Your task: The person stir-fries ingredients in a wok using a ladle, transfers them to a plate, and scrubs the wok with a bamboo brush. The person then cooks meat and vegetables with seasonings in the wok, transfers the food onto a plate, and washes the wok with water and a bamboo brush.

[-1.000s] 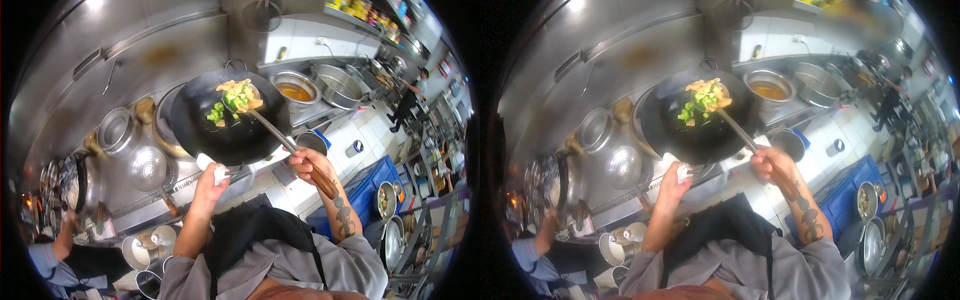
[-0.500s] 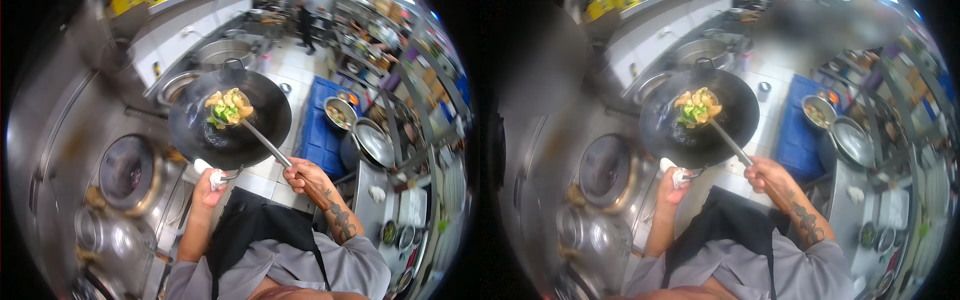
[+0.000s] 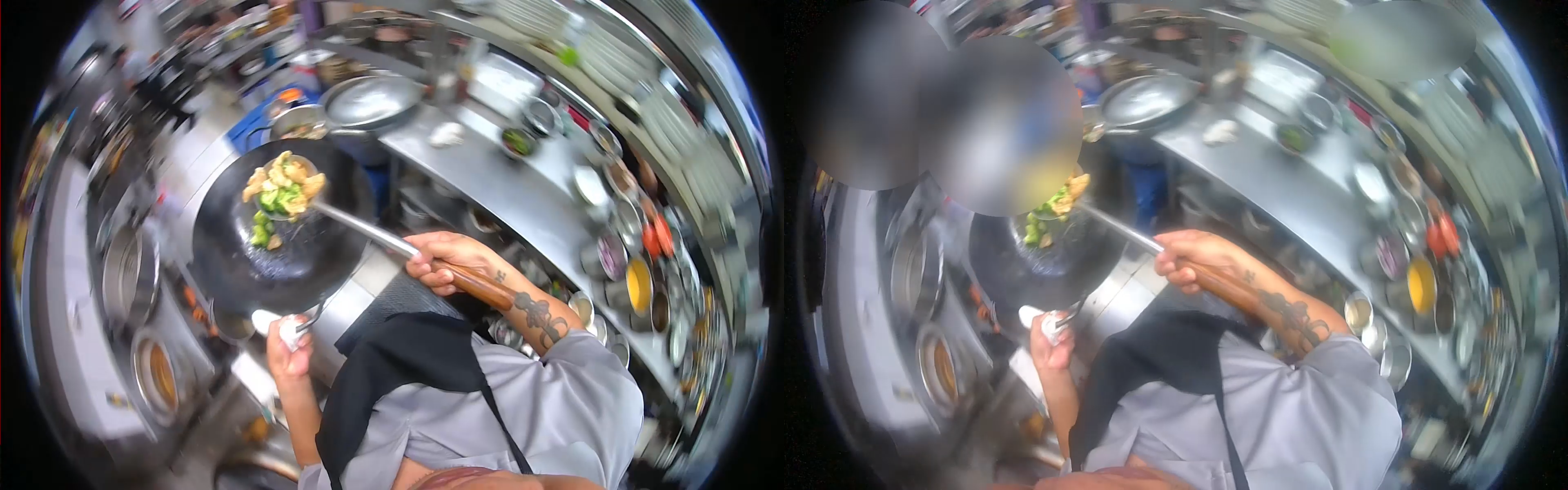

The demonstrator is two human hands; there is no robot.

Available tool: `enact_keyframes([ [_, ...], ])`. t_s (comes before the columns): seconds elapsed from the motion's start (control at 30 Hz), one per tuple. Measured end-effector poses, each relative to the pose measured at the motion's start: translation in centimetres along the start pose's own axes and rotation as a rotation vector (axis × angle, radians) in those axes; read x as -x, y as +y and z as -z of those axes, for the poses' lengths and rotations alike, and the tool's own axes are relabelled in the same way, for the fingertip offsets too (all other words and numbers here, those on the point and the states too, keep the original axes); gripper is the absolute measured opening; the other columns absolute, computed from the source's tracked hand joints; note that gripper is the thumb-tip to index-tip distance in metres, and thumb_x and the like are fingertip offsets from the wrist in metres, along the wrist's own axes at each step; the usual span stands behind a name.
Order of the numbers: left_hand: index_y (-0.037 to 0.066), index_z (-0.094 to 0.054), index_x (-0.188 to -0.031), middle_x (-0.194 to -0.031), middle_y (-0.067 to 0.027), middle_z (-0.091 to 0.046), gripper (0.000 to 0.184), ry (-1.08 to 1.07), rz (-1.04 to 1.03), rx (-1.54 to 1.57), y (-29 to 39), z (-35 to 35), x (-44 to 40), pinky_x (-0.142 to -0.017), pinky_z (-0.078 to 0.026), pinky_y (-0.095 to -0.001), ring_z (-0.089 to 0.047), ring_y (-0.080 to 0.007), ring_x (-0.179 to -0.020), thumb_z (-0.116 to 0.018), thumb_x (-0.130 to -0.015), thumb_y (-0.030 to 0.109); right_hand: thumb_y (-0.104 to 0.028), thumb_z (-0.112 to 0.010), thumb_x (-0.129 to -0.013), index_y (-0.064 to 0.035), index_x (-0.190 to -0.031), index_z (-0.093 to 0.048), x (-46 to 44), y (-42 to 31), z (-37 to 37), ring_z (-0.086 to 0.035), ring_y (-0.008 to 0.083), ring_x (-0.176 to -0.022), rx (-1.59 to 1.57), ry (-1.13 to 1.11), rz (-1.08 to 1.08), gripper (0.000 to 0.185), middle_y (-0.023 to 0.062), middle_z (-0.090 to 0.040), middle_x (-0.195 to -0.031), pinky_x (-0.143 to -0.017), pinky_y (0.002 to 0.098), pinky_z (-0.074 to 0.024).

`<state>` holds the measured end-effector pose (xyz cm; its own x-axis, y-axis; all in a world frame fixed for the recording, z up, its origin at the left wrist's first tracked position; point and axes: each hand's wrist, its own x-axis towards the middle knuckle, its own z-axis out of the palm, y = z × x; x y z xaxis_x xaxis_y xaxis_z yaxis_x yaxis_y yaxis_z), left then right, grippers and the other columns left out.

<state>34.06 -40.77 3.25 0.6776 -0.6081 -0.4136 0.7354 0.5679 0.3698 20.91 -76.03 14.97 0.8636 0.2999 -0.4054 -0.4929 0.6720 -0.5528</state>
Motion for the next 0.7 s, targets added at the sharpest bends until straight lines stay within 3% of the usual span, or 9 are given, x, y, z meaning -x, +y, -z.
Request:
enact_keyframes([
  [0.13,0.003,-0.055,-0.090,-0.083,-0.0138,-0.060,0.015,-0.074,0.134,-0.043,1.7,0.4,-2.0,-0.044,-0.042,-0.0266,-0.055,-0.0188,-0.066,-0.050,-0.092,0.016,-0.003,-0.044,-0.091,0.0004,-0.129,-0.042,5.5,3.7,-1.7,-0.043,0.0055,-0.044,-0.217,0.153,0.262,0.039,0.0025,-0.045,-0.073,-0.036,0.0233,-0.0386],
  [0.2,0.002,-0.056,-0.090,-0.083,-0.0138,-0.059,0.016,-0.112,0.218,-0.042,2.6,-0.2,-2.5,-0.044,-0.043,-0.0269,-0.056,-0.0194,-0.070,-0.049,-0.093,0.016,-0.003,-0.043,-0.089,0.0038,-0.131,-0.039,8.8,4.6,-3.5,-0.044,0.0053,-0.043,-0.276,0.128,0.405,0.043,0.0038,-0.046,-0.073,-0.035,0.0226,-0.0415],
  [0.4,0.000,-0.056,-0.089,-0.083,-0.0145,-0.059,0.017,-0.171,0.381,-0.004,3.9,-2.1,-3.2,-0.044,-0.043,-0.0271,-0.057,-0.0214,-0.076,-0.050,-0.092,0.015,-0.003,-0.042,-0.091,0.0017,-0.125,-0.041,17.4,8.9,-4.8,-0.044,0.0050,-0.045,-0.367,0.360,0.772,0.035,0.0029,-0.046,-0.075,-0.036,0.0231,-0.0424],
  [0.5,0.000,-0.056,-0.088,-0.083,-0.0141,-0.058,0.015,-0.189,0.422,0.014,4.5,-2.6,-3.9,-0.044,-0.043,-0.0273,-0.057,-0.0219,-0.078,-0.051,-0.090,0.014,-0.006,-0.044,-0.093,0.0001,-0.115,-0.044,21.1,10.3,-5.5,-0.046,0.0050,-0.047,-0.362,0.666,0.961,0.023,0.0028,-0.047,-0.076,-0.037,0.0239,-0.0440],
  [0.6,0.001,-0.055,-0.088,-0.083,-0.0132,-0.058,0.013,-0.177,0.437,-0.016,3.8,-4.6,-4.1,-0.043,-0.042,-0.0260,-0.057,-0.0207,-0.075,-0.053,-0.089,0.013,-0.007,-0.049,-0.091,-0.0037,-0.121,-0.040,24.4,11.2,-4.9,-0.045,0.0047,-0.047,-0.286,1.047,1.041,0.032,0.0019,-0.049,-0.074,-0.037,0.0209,-0.0353],
  [0.7,0.001,-0.054,-0.088,-0.083,-0.0132,-0.057,0.012,-0.133,0.424,-0.069,3.0,-5.1,-4.2,-0.042,-0.041,-0.0246,-0.056,-0.0197,-0.071,-0.053,-0.089,0.014,-0.008,-0.050,-0.090,-0.0065,-0.108,-0.046,26.8,11.6,-2.7,-0.046,0.0051,-0.050,-0.188,1.367,1.059,0.019,0.0003,-0.051,-0.072,-0.041,0.0217,-0.0355],
])
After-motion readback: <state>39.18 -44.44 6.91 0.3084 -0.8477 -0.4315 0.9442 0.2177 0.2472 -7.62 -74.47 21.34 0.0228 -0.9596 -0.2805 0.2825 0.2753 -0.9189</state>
